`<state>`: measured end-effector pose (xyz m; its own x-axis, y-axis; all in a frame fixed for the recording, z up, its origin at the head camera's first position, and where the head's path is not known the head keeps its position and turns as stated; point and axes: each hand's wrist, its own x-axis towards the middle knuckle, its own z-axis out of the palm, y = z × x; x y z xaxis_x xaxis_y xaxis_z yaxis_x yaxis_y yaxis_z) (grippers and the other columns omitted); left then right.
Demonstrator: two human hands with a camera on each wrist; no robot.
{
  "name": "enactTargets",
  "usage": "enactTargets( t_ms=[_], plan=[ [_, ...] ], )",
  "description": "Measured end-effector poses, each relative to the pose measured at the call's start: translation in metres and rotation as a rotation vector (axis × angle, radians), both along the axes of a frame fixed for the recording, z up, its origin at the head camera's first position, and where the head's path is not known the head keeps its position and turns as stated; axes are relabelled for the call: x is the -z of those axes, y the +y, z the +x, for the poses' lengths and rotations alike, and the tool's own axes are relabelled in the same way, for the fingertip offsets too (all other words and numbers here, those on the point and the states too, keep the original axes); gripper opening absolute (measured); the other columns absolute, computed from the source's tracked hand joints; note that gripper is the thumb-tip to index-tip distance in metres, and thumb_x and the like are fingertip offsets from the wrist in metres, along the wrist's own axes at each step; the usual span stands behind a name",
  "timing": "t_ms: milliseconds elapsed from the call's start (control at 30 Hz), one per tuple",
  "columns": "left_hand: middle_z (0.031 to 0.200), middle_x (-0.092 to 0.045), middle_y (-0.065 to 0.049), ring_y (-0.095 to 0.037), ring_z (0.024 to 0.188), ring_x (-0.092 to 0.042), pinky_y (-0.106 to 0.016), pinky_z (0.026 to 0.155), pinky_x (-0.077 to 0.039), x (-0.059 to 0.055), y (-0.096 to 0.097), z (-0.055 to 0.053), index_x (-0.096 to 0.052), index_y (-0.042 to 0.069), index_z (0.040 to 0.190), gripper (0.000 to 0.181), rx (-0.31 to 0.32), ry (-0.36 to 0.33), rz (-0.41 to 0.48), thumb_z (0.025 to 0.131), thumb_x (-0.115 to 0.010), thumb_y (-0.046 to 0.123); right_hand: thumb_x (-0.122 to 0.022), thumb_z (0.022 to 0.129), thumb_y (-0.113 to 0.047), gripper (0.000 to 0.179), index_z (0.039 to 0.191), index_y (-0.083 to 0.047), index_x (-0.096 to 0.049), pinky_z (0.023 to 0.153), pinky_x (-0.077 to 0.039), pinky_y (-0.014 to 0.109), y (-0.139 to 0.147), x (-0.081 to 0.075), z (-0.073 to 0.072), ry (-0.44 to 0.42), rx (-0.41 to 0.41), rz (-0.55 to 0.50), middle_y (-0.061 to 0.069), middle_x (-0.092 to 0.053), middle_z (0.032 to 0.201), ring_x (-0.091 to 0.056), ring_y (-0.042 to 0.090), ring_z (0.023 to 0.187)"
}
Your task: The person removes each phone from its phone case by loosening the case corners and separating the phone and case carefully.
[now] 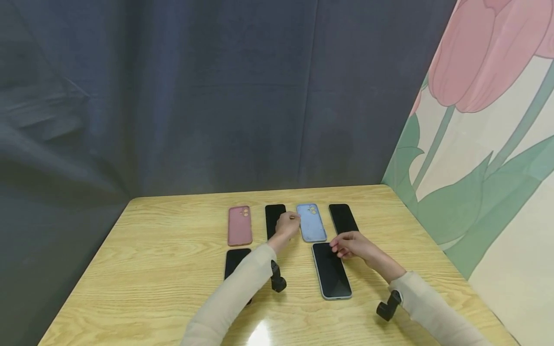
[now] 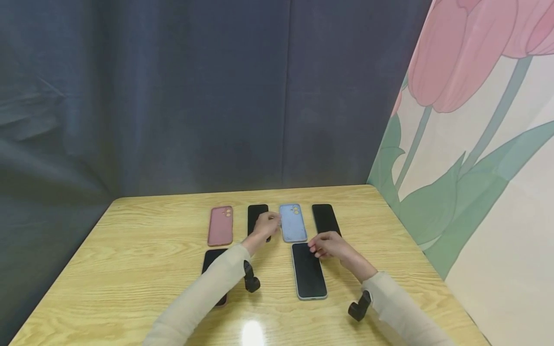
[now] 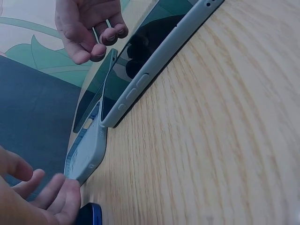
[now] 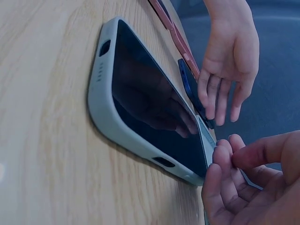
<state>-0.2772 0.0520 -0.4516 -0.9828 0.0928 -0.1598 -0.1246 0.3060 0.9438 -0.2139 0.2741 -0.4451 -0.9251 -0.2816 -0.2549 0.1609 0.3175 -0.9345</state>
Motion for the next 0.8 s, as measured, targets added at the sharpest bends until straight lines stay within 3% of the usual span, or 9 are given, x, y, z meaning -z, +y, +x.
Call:
enactTargets(
  t_ms=[167, 267, 367, 600, 800],
  plan=[
    [0.104, -0.065, -0.009, -0.024, 0.075, -0.058, -0.034, 0.059, -0.047, -0.001, -0.008, 0.000, -0.063, 0.005, 0.124, 0.027, 0.005, -0.004, 0.080, 0.099, -0.054, 0.010, -0.044, 0.101, -0.002, 0.025, 0.108, 0.015, -0.061, 0.064, -0.054, 0.028, -0.005, -0.003, 0.000, -0.004, -0.015, 0.011, 0.006, -0.067, 0.085, -0.061, 0.013, 0.070],
    [0.105, -0.067, -0.014, -0.032, 0.092, -0.063, -0.041, 0.077, -0.054, 0.000, -0.015, -0.001, -0.062, 0.003, 0.121, 0.024, 0.009, 0.022, 0.117, 0.099, -0.054, 0.010, -0.044, 0.101, -0.003, 0.025, 0.108, 0.015, -0.061, 0.064, -0.054, 0.028, -0.008, -0.006, -0.001, -0.002, -0.019, 0.018, 0.007, -0.067, 0.085, -0.061, 0.014, 0.070],
    [0.108, -0.067, -0.020, -0.037, 0.098, -0.063, -0.045, 0.085, -0.054, -0.002, -0.020, -0.002, -0.060, 0.003, 0.122, 0.025, 0.007, 0.024, 0.143, 0.100, -0.053, 0.010, -0.045, 0.101, -0.003, 0.025, 0.108, 0.014, -0.061, 0.064, -0.054, 0.028, -0.011, -0.007, 0.000, 0.003, -0.026, 0.021, 0.006, -0.067, 0.084, -0.061, 0.013, 0.069],
    [0.107, -0.066, -0.023, -0.042, 0.102, -0.062, -0.045, 0.083, -0.053, -0.007, -0.035, -0.002, -0.059, 0.000, 0.122, 0.025, 0.026, 0.053, 0.192, 0.101, -0.052, 0.011, -0.046, 0.101, -0.003, 0.024, 0.106, 0.014, -0.062, 0.064, -0.054, 0.027, -0.021, -0.004, -0.002, 0.021, -0.051, 0.034, 0.006, -0.067, 0.082, -0.061, 0.013, 0.068],
    [0.105, -0.063, -0.025, -0.040, 0.099, -0.062, -0.048, 0.086, -0.053, -0.013, -0.044, -0.001, -0.061, 0.001, 0.122, 0.024, 0.036, 0.057, 0.155, 0.102, -0.052, 0.013, -0.046, 0.100, -0.002, 0.023, 0.104, 0.012, -0.064, 0.066, -0.055, 0.028, -0.028, -0.002, -0.004, 0.026, -0.069, 0.049, 0.005, -0.068, 0.082, -0.062, 0.013, 0.068]
  ],
)
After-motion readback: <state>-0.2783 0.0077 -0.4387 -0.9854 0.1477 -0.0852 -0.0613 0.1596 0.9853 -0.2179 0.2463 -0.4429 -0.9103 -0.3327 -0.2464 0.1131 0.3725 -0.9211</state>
